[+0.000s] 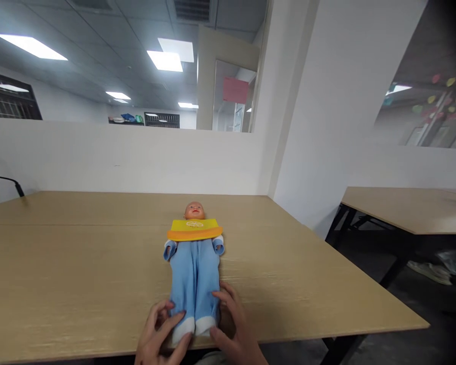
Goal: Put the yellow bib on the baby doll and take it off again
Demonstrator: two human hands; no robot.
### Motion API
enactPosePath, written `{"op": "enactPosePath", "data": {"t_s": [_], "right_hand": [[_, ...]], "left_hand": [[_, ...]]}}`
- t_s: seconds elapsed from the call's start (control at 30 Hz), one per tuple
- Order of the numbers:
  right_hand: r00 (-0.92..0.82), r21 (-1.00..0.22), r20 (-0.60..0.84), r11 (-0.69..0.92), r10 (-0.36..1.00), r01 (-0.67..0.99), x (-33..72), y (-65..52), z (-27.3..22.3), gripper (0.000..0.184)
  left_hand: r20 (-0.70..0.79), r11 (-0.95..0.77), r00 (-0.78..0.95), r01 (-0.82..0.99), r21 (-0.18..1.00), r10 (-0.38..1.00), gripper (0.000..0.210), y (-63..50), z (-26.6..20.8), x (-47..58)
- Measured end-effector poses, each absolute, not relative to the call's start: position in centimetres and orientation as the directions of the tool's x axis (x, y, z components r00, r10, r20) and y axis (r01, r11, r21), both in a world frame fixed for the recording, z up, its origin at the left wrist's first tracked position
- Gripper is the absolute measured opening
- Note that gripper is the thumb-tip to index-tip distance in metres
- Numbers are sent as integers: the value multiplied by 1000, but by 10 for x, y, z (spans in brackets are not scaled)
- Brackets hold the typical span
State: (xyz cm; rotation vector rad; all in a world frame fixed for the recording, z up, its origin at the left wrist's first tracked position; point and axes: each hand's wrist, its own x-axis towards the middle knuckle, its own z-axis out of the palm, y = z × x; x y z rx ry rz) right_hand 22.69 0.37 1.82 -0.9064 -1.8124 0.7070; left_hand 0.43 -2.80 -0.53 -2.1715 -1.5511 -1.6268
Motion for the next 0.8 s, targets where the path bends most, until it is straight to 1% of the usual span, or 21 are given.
{"op": "enactPosePath", "data": {"t_s": [0.03,0.1,0.13,0.2,0.27,0.33,0.37,0.4,0.43,0.5,0.6,0.8], "right_hand": [[-303,-835,452,517,839,189,231,5,21,52],[-359,-913,364,405,859,43,239,11,25,51],[-357,-938,321,348,877,11,243,16,27,49],[-279,-967,241,254,929,10,249,31,29,46],[-137,-983,180,184,974,17,256,55,31,45],[-48,-993,113,111,992,-40,261,84,32,46],[-15,-995,76,75,997,-66,263,101,32,45],[-18,-995,52,50,998,-91,264,117,32,43],[-17,-994,33,31,999,-105,264,133,32,41],[-13,-993,22,21,1000,-116,261,162,32,36],[-17,-989,8,5,1000,-146,249,200,32,30],[-108,-952,10,-23,994,-305,213,259,41,28]], "left_hand": [[710,-506,-48,668,546,703,22,-29,-4,-2],[641,-455,-148,588,669,753,31,-26,-1,-14],[593,-413,-223,533,739,774,39,-21,1,-19],[471,-321,-366,401,858,803,48,-7,8,-26],[355,-247,-458,280,928,815,47,15,17,-31],[254,-202,-532,156,967,808,38,42,25,-36],[190,-191,-566,57,980,803,32,58,29,-39],[97,-177,-607,-72,982,788,28,73,31,-42],[1,-150,-607,-196,969,795,23,89,33,-45],[-106,-97,-511,-354,930,853,20,118,35,-52],[-162,-23,-415,-407,913,895,23,151,39,-58],[-194,67,-213,-490,869,958,43,198,49,-51]]}}
